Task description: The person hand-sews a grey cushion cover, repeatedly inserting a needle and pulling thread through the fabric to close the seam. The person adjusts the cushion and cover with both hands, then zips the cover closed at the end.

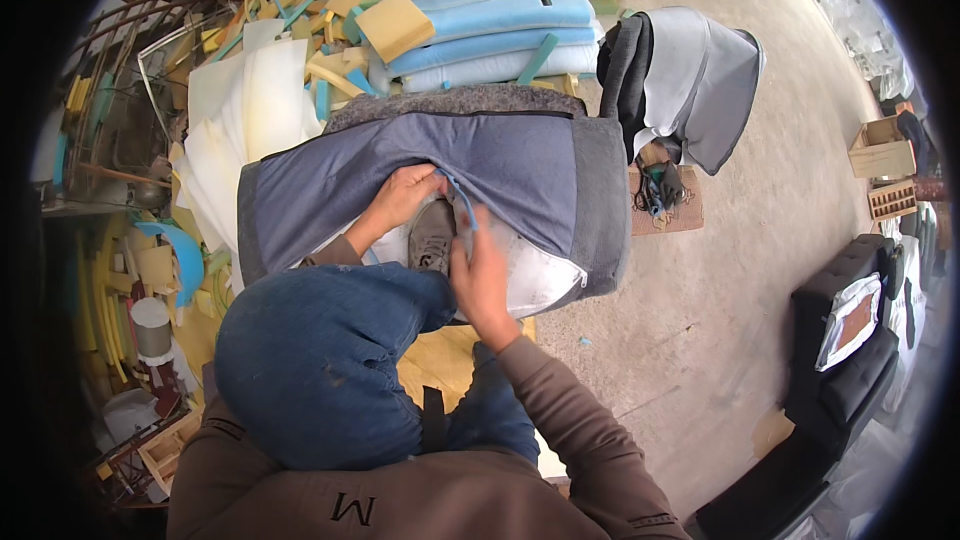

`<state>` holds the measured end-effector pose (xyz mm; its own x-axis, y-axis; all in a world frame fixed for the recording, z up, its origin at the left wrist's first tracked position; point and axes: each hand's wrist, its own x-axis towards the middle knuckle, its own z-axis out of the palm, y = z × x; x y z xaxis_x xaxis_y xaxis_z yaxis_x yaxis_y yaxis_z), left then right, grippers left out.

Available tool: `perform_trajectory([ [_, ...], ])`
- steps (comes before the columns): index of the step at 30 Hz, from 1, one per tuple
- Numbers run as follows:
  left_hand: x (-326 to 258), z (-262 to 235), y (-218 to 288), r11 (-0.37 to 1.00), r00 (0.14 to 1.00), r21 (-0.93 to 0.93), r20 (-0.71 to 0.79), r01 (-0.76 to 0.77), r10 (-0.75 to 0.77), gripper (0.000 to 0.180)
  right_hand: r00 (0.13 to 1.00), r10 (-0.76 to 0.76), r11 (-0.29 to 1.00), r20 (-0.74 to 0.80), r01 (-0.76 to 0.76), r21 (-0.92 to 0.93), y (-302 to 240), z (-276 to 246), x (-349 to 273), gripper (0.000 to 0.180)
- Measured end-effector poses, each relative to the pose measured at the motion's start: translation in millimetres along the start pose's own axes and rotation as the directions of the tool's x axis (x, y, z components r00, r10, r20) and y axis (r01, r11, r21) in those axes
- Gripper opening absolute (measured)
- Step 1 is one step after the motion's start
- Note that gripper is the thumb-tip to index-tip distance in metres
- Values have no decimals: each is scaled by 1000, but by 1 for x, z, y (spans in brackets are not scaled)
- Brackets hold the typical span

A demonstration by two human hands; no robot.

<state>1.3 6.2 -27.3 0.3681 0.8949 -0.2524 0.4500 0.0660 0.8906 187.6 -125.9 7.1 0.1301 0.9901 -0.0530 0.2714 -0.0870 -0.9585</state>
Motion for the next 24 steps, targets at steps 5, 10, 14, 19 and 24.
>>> perform_trajectory([
  [5, 20, -5, -5, 991, 986, -130, 164, 4, 17, 36, 905, -108, 914, 412, 253, -316, 82, 28, 35, 31],
  [10, 28, -13, -6, 989, 983, -136, 180, 56, -31, 33, 940, 271, 888, 207, -161, -431, 146, 24, 107, 29],
  [14, 43, -21, -7, 959, 976, -267, 214, 92, -34, 38, 837, 465, 872, 288, -377, -312, 160, 28, 116, 50],
  [19, 56, -23, -10, 932, 951, -306, 292, 194, -101, 38, 869, 436, 900, 235, -417, -127, 174, 49, 108, 71],
  [24, 56, -30, -23, 946, 953, -300, 301, 126, -32, 38, 838, 420, 907, 347, -373, -197, 187, 41, 115, 75],
])
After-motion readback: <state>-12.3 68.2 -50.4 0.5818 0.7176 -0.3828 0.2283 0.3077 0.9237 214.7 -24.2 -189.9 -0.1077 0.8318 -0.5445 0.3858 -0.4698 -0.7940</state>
